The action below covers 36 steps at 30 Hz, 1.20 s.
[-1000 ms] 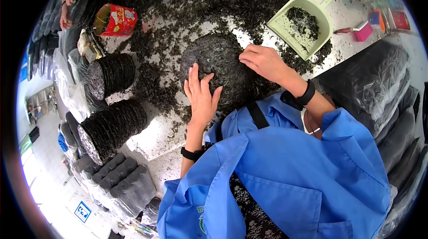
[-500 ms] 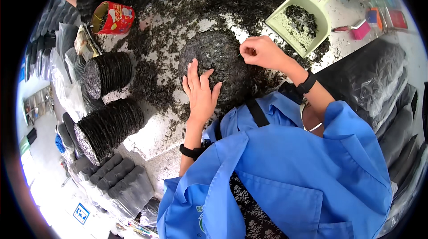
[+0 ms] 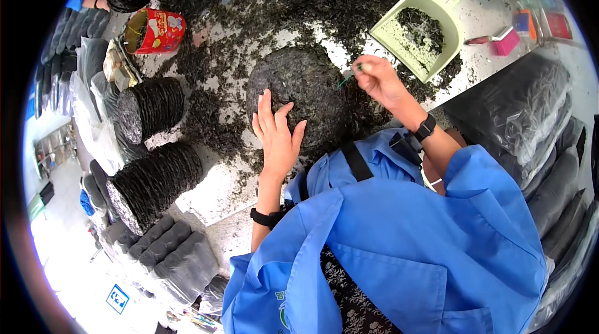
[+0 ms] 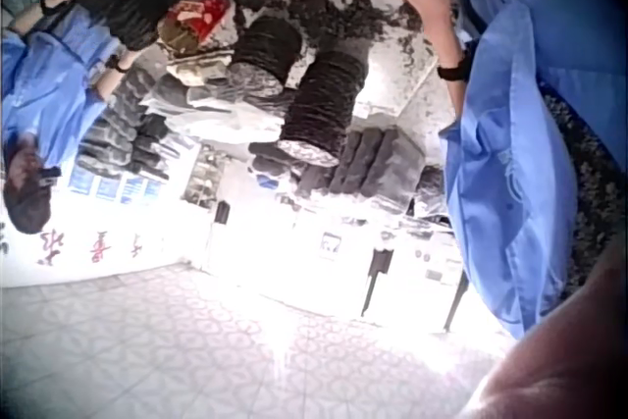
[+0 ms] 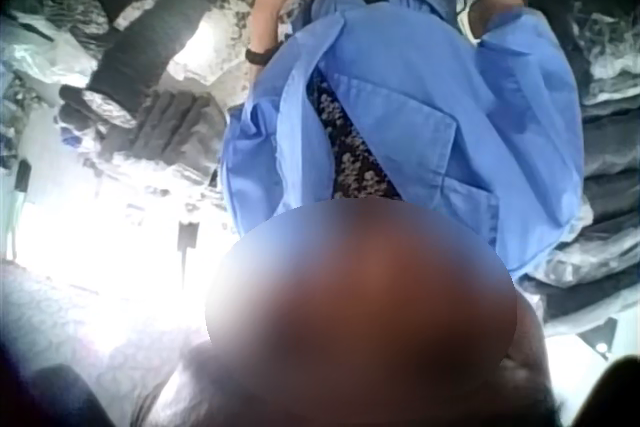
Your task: The person handles stacks of dark, circular seaweed sheets on a workbench, separating them and placing them into a large plastic bag. They then use a marker to write on the bag and continue to stack and arrange the seaweed sheets on the table.
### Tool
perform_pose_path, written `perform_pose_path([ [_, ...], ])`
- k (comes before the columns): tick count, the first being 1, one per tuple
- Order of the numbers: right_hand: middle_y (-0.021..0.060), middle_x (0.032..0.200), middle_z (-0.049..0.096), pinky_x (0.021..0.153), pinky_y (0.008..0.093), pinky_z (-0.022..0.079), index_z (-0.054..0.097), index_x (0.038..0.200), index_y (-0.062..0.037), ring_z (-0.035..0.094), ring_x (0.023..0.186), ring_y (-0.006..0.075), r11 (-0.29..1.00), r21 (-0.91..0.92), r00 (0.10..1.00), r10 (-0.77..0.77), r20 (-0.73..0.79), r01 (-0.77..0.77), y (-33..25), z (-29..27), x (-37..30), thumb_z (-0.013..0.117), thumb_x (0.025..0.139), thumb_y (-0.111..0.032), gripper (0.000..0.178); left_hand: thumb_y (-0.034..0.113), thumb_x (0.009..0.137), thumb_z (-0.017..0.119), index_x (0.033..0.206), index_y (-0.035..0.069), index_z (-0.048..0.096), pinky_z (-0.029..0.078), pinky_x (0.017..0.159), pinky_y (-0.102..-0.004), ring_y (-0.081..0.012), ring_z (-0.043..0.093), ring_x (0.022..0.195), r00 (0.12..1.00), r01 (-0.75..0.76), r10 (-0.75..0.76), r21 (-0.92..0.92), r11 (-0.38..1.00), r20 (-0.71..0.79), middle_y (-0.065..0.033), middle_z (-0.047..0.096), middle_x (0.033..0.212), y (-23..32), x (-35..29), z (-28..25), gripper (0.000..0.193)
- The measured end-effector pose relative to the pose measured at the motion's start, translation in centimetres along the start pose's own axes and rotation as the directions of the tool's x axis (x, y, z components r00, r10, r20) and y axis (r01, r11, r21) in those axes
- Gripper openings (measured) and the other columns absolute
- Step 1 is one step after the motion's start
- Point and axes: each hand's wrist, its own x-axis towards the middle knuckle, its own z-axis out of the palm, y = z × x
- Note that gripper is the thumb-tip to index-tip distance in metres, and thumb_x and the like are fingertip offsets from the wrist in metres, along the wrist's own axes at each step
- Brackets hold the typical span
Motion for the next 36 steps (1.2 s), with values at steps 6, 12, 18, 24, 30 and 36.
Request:
perform_pose_path([
  [6,0.0052,0.072,0.061,0.056,0.0148,0.052,0.056,0.078,-0.0009,0.059,0.059,0.0078,0.947,-0.073,0.924,-0.32,-0.207,0.312,-6.7,-5.3,0.6,0.056,0.086,-0.002,0.008,0.024,0.088,0.059,0.124,0.005,0.045,0.011,0.109,-0.0542,-0.0391,0.014,0.138,0.999,0.013,-0.014,0.039,0.999,0.029,-0.0211,0.015,0.15,-0.2,-0.2,-0.1,0.043],
  [12,0.019,0.09,0.067,0.069,0.0379,0.05,0.06,0.1,-0.0017,0.065,0.081,0.0288,-0.019,-0.954,0.672,-0.714,-0.197,-0.299,-13.1,-16.2,0.5,0.071,0.078,-0.014,0.027,0.022,0.086,0.062,0.124,0.004,0.047,0.013,0.109,-0.0541,-0.0392,0.015,0.138,0.999,0.005,-0.008,0.065,0.998,0.036,-0.0214,0.017,0.149,0.9,0.2,-0.9,0.045],
  [18,0.014,0.089,0.058,0.073,0.0435,0.047,0.066,0.082,-0.0067,0.058,0.082,0.0343,-0.272,-0.903,0.696,-0.717,-0.041,-0.334,-12.2,-14.2,-1.3,0.066,0.081,-0.021,0.014,0.035,0.074,0.073,0.127,0.003,0.044,0.027,0.096,-0.0509,-0.0429,0.031,0.119,1.0,0.018,-0.017,0.134,0.991,-0.008,-0.0302,0.03,0.133,5.9,0.5,-2.1,0.068],
  [24,0.0119,0.093,0.057,0.068,0.0361,0.048,0.064,0.089,-0.0033,0.059,0.075,0.0261,-0.19,-0.977,0.804,-0.593,0.039,-0.092,-8.1,-8.5,-2.1,0.063,0.085,-0.017,0.015,0.044,0.063,0.08,0.134,0.01,0.04,0.029,0.09,-0.0538,-0.0416,0.032,0.116,0.998,-0.034,0.012,0.373,0.927,0.063,-0.0272,0.031,0.13,6.1,0.4,-0.8,0.089],
  [30,0.0118,0.096,0.055,0.067,0.0365,0.048,0.059,0.093,-0.0042,0.059,0.073,0.0274,-0.258,-0.964,0.848,-0.495,0.19,0.065,-6.1,-4.6,-3.4,0.061,0.086,-0.013,0.012,0.028,0.069,0.075,0.132,0.014,0.046,0.028,0.097,-0.0555,-0.0428,0.03,0.123,0.995,-0.086,0.081,0.09,0.992,0.057,-0.0231,0.03,0.134,5.0,-1.2,-2.3,0.071],
  [36,0.0103,0.097,0.055,0.066,0.0335,0.049,0.058,0.095,-0.0048,0.06,0.075,0.0266,-0.249,-0.945,0.856,-0.419,0.301,0.211,-4.6,2.0,-4.2,0.062,0.085,-0.011,0.012,0.014,0.092,0.047,0.132,0.003,0.046,0.036,0.101,-0.0413,-0.0358,0.045,0.121,0.955,-0.021,-0.091,-0.369,0.929,-0.282,-0.0197,0.045,0.133,3.7,-2.9,-7.1,0.042],
])
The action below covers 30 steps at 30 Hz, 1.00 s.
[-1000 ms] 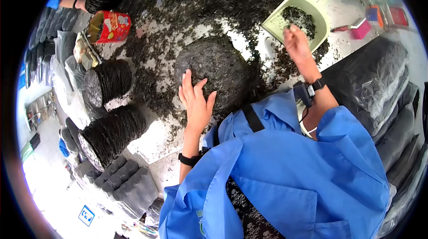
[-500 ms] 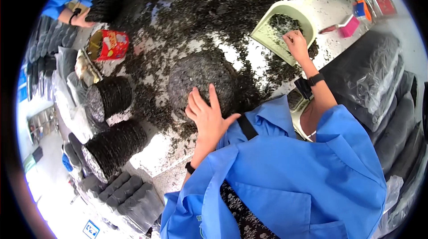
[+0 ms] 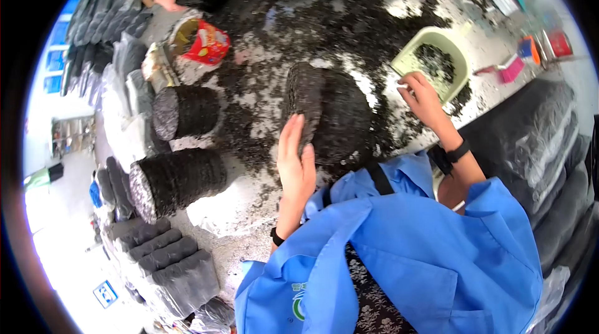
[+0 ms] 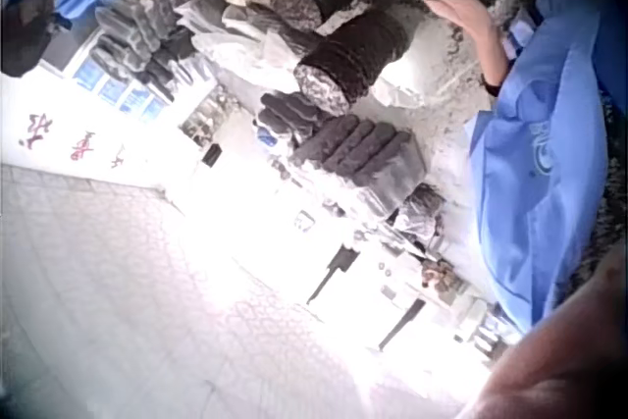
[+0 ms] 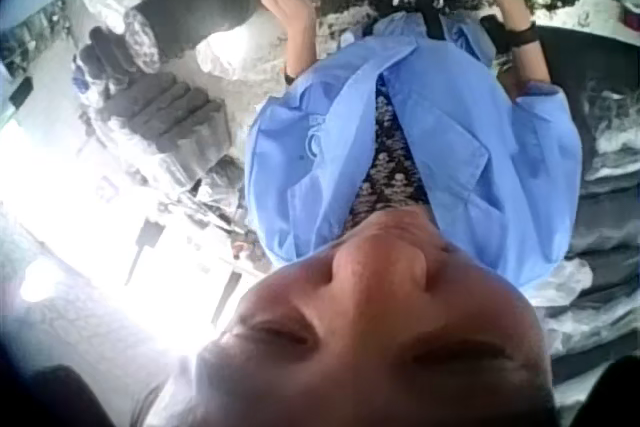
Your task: The person handles stacks of dark, circular seaweed sheets on a workbench, separating them and placing them into a large plastic bag. They then use a marker to write on the bag and continue to stack and arrange the seaweed sheets on the table.
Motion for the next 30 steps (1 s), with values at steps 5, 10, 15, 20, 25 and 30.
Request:
perform_pose_path([
  [5,0.0105,0.1,0.057,0.071,0.031,0.049,0.059,0.102,-0.0023,0.061,0.083,0.0217,0.956,0.278,0.992,-0.116,0.054,0.097,-8.5,2.1,2.1,0.066,0.084,-0.012,0.021,0.04,0.098,0.043,0.139,0.001,0.032,0.041,0.099,-0.0375,-0.0262,0.049,0.116,0.474,0.114,-0.823,-0.905,0.411,-0.314,-0.0122,0.047,0.131,3.1,0.4,-4.4,0.057],
  [10,0.0081,0.116,0.057,0.088,0.0297,0.045,0.045,0.128,-0.0031,0.055,0.102,0.0136,0.363,0.778,0.858,0.186,0.478,-0.512,-14.2,5.1,2.8,0.066,0.086,-0.016,0.049,0.035,0.099,0.04,0.138,0.009,0.036,0.039,0.101,-0.0441,-0.0267,0.047,0.12,0.896,-0.001,-0.441,-0.99,-0.144,0.063,-0.0078,0.046,0.135,-0.9,-2.0,-4.7,0.046],
  [15,0.0049,0.116,0.057,0.092,0.0282,0.043,0.045,0.127,0.0009,0.053,0.104,0.012,0.312,0.838,0.891,0.083,0.446,-0.448,-14.7,4.7,3.8,0.064,0.087,-0.012,0.046,0.012,0.096,0.041,0.138,0.007,0.035,0.037,0.103,-0.0443,-0.0254,0.045,0.122,0.915,0.038,-0.403,-0.999,0.014,0.03,-0.0092,0.047,0.134,-1.0,-3.3,-5.1,0.043],
  [20,0.0037,0.116,0.057,0.093,0.0264,0.04,0.047,0.126,0.001,0.052,0.104,0.0111,0.389,0.807,0.893,0.123,0.433,-0.445,-14.3,4.3,3.4,0.064,0.088,-0.011,0.044,0.009,0.095,0.048,0.125,0.005,0.049,0.047,0.092,-0.0377,-0.0213,0.056,0.108,0.871,0.11,-0.483,-0.994,0.01,0.091,-0.0082,0.057,0.121,-2.6,-3.1,-4.5,0.03],
  [25,0.0092,0.115,0.055,0.088,0.0305,0.045,0.042,0.128,-0.0021,0.055,0.105,0.0183,0.671,0.728,0.985,0.013,0.175,-0.138,-14.5,3.8,2.6,0.063,0.089,-0.022,0.049,-0.001,0.089,0.048,0.117,0.003,0.058,0.04,0.095,-0.0372,-0.0217,0.051,0.114,0.956,0.004,-0.127,-0.424,0.906,-0.263,-0.0081,0.054,0.126,-0.2,-1.5,-5.0,0.03],
  [30,0.0041,0.107,0.058,0.073,0.0266,0.054,0.047,0.119,-0.0057,0.06,0.096,0.0126,0.006,0.817,0.803,0.187,0.566,-0.577,-16.7,2.6,2.3,0.064,0.087,-0.018,0.038,-0.002,0.076,0.058,0.101,0.027,0.072,0.005,0.11,-0.0532,-0.0309,0.024,0.137,0.919,-0.286,0.382,0.494,0.821,-0.102,-0.0112,0.036,0.143,0.0,-1.7,-4.0,0.041],
])
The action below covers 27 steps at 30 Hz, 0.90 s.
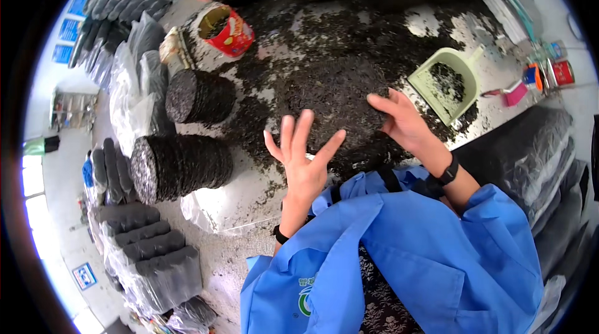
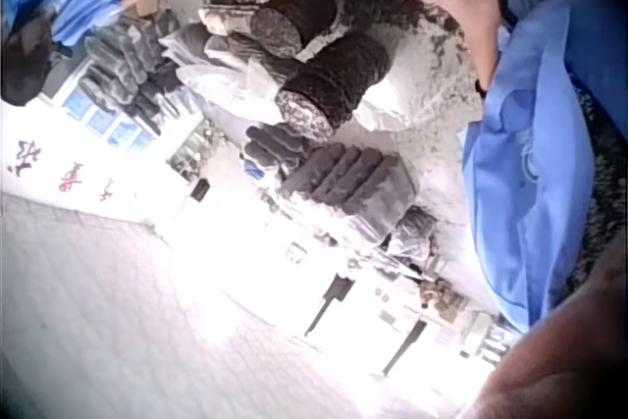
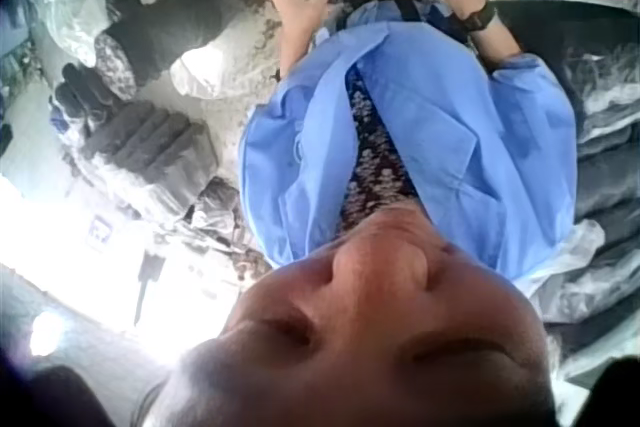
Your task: The person handles stacks of dark, circular seaweed sheets on a workbench, separating them and placing them into a large plastic bag. They then use a marker to write on the bag and continue to stack and arrange the seaweed sheets on the table.
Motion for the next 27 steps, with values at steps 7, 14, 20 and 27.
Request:
perform_pose_path([
  [7,0.0029,0.11,0.058,0.077,0.0258,0.052,0.043,0.124,-0.0058,0.059,0.097,0.0108,0.972,-0.086,0.969,-0.228,-0.092,0.22,2.0,1.5,-0.7,0.062,0.088,-0.01,0.041,0.008,0.089,0.057,0.135,-0.002,0.032,0.04,0.1,-0.0442,-0.0299,0.04,0.126,0.683,0.493,-0.582,-0.866,-0.08,0.442,-0.0187,0.04,0.134,1.6,-1.0,1.3,0.053],
  [14,0.0118,0.122,0.048,0.087,0.0346,0.045,0.039,0.126,0.0004,0.05,0.108,0.0207,0.59,-0.697,0.769,-0.634,-0.087,0.407,4.4,0.6,0.2,0.066,0.085,-0.015,0.051,0.018,0.094,0.055,0.122,0.01,0.048,0.056,0.082,-0.0392,-0.022,0.059,0.104,0.504,0.362,-0.602,-0.784,-0.504,0.619,-0.008,0.056,0.118,1.8,-0.5,1.9,0.03],
  [20,0.01,0.092,0.055,0.069,0.0339,0.048,0.059,0.097,-0.0038,0.056,0.084,0.0278,0.016,-0.796,0.684,-0.521,0.51,0.605,4.2,1.5,-2.0,0.071,0.075,-0.008,0.025,0.021,0.094,0.056,0.117,0.008,0.05,0.055,0.081,-0.0409,-0.0216,0.06,0.1,0.472,0.371,-0.647,-0.8,-0.471,0.599,-0.008,0.058,0.113,2.1,-1.3,2.8,0.028],
  [27,0.0065,0.087,0.056,0.056,0.0253,0.043,0.061,0.091,-0.001,0.055,0.067,0.0121,0.23,-0.84,0.814,-0.463,0.349,0.491,4.3,1.3,-2.2,0.069,0.078,-0.005,0.016,0.02,0.095,0.054,0.121,0.005,0.047,0.055,0.083,-0.0383,-0.0214,0.059,0.1,0.514,0.438,-0.688,-0.847,-0.303,0.512,-0.0112,0.057,0.114,3.3,-1.6,2.9,0.031],
])
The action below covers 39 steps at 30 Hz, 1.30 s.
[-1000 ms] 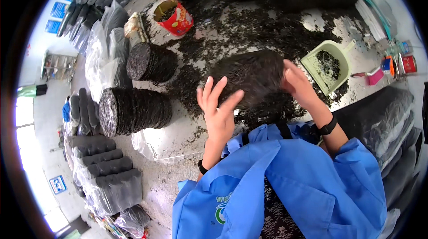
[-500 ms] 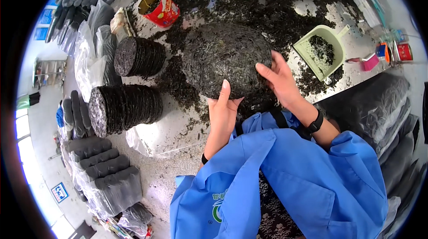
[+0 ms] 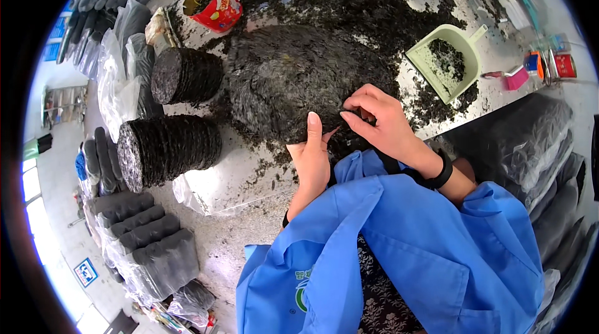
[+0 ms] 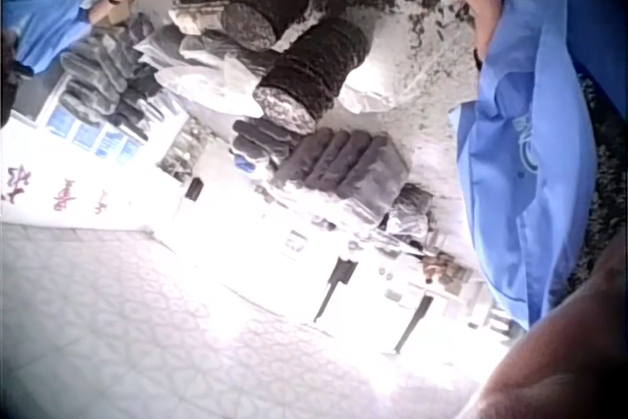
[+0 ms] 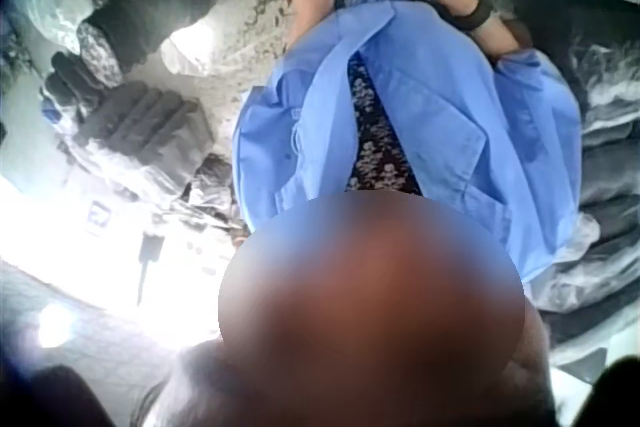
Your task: The person handles stacks of dark, circular seaweed sheets on a workbench, separating them and placing them into a large plastic bag. They then use a marker to write on the bag and continue to stack and arrange the seaweed sheets on the table.
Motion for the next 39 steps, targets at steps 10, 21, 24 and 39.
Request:
perform_pose_path([
  [10,0.0045,0.078,0.057,0.052,0.021,0.043,0.062,0.083,0.0025,0.056,0.061,0.007,0.964,0.191,0.977,0.2,-0.078,-0.183,-0.1,0.1,0.6,0.064,0.076,0.0,0.007,0.018,0.096,0.051,0.125,0.004,0.043,0.053,0.089,-0.0402,-0.0222,0.057,0.105,0.997,-0.069,0.068,0.035,0.997,0.019,-0.0119,0.054,0.117,0.1,-0.7,1.8,0.033],
  [21,0.0021,0.074,0.061,0.06,0.0214,0.05,0.063,0.09,0.0013,0.058,0.065,0.0066,0.489,0.804,0.901,0.416,0.127,-0.339,1.4,0.3,0.5,0.059,0.087,-0.005,0.008,0.025,0.098,0.047,0.122,0.003,0.047,0.052,0.091,-0.0358,-0.0221,0.06,0.104,0.996,0.086,-0.081,-0.241,0.967,0.03,-0.0137,0.059,0.115,-0.1,0.8,0.9,0.033],
  [24,0.0021,0.079,0.06,0.06,0.0211,0.044,0.062,0.089,0.0009,0.052,0.062,0.0058,0.454,0.818,0.908,0.379,0.182,-0.353,1.8,0.0,0.5,0.058,0.086,-0.003,0.007,0.022,0.097,0.049,0.122,0.005,0.048,0.054,0.086,-0.0366,-0.0228,0.061,0.102,0.998,0.067,-0.062,-0.248,0.966,0.027,-0.0124,0.06,0.113,-0.1,0.9,0.7,0.03],
  [39,0.0021,0.078,0.05,0.061,0.02,0.038,0.042,0.093,-0.0036,0.043,0.069,0.005,0.834,0.476,0.96,0.253,0.121,-0.28,2.1,-2.7,0.2,0.042,0.095,-0.006,0.003,0.018,0.094,0.055,0.122,0.008,0.047,0.054,0.083,-0.0384,-0.0211,0.06,0.1,0.996,0.037,-0.045,-0.103,0.994,-0.081,-0.0094,0.057,0.115,-0.2,1.1,1.4,0.031],
])
